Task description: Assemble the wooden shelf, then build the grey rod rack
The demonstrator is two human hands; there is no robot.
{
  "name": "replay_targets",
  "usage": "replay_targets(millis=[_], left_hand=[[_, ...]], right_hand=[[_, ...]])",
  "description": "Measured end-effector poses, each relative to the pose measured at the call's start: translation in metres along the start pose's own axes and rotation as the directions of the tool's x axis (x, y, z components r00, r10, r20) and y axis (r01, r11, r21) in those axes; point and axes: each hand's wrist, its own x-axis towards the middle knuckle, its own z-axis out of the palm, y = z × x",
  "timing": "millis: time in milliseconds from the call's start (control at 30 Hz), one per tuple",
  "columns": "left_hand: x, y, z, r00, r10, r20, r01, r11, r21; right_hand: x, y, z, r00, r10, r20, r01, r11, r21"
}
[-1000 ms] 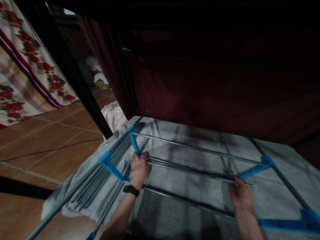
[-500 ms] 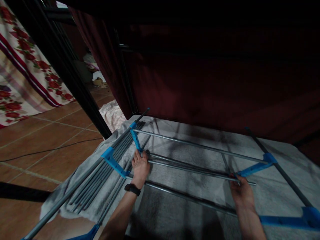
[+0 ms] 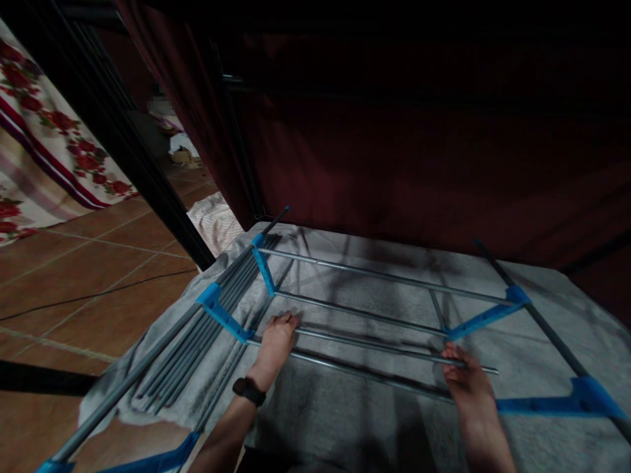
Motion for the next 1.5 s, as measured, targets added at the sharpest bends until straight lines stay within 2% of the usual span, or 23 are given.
replay_targets(millis=[67,167,267,433,567,767,933,1100,1333,1500], left_hand=[[-0.004,0.003,0.009,0.993,0.105,0.056,-0.1,0.991,-0.089],[-0.006,0.009,0.018,0.98,0.198,0.012,-0.192,0.963,-0.188],[-0.005,0.018,0.017,0.962,0.273,-0.015,-0.267,0.928,-0.259],[0.004,0.037,0.009,0.935,0.354,0.001,-0.342,0.904,-0.258],[0.013,0.048,0.011,0.922,0.386,0.01,-0.374,0.9,-0.221],[0.019,0.049,0.02,0.917,0.396,0.047,-0.38,0.904,-0.198],[0.025,0.046,0.027,0.919,0.39,0.049,-0.368,0.898,-0.242],[0.032,0.044,0.031,0.907,0.419,0.031,-0.398,0.88,-0.26],[0.036,0.046,0.04,0.918,0.395,0.033,-0.387,0.911,-0.143],[0.035,0.047,0.042,0.921,0.388,0.033,-0.381,0.916,-0.126]], right_hand=[[-0.009,0.014,-0.003,0.999,0.035,0.029,-0.035,0.999,-0.016],[-0.02,0.03,-0.001,0.998,0.014,0.056,-0.013,1.0,-0.018],[-0.026,0.036,0.003,0.997,0.003,0.076,0.0,0.999,-0.036],[-0.033,0.043,0.017,0.977,0.156,0.145,-0.148,0.987,-0.061],[-0.036,0.055,0.027,0.954,0.219,0.205,-0.212,0.976,-0.054],[-0.024,0.057,0.028,0.964,0.234,0.124,-0.226,0.971,-0.073],[-0.02,0.06,0.028,0.971,0.193,0.14,-0.185,0.98,-0.068],[-0.023,0.06,0.034,0.967,0.212,0.143,-0.208,0.977,-0.048],[-0.028,0.052,0.041,0.952,0.263,0.159,-0.254,0.964,-0.073],[-0.032,0.053,0.043,0.956,0.244,0.16,-0.233,0.969,-0.082]])
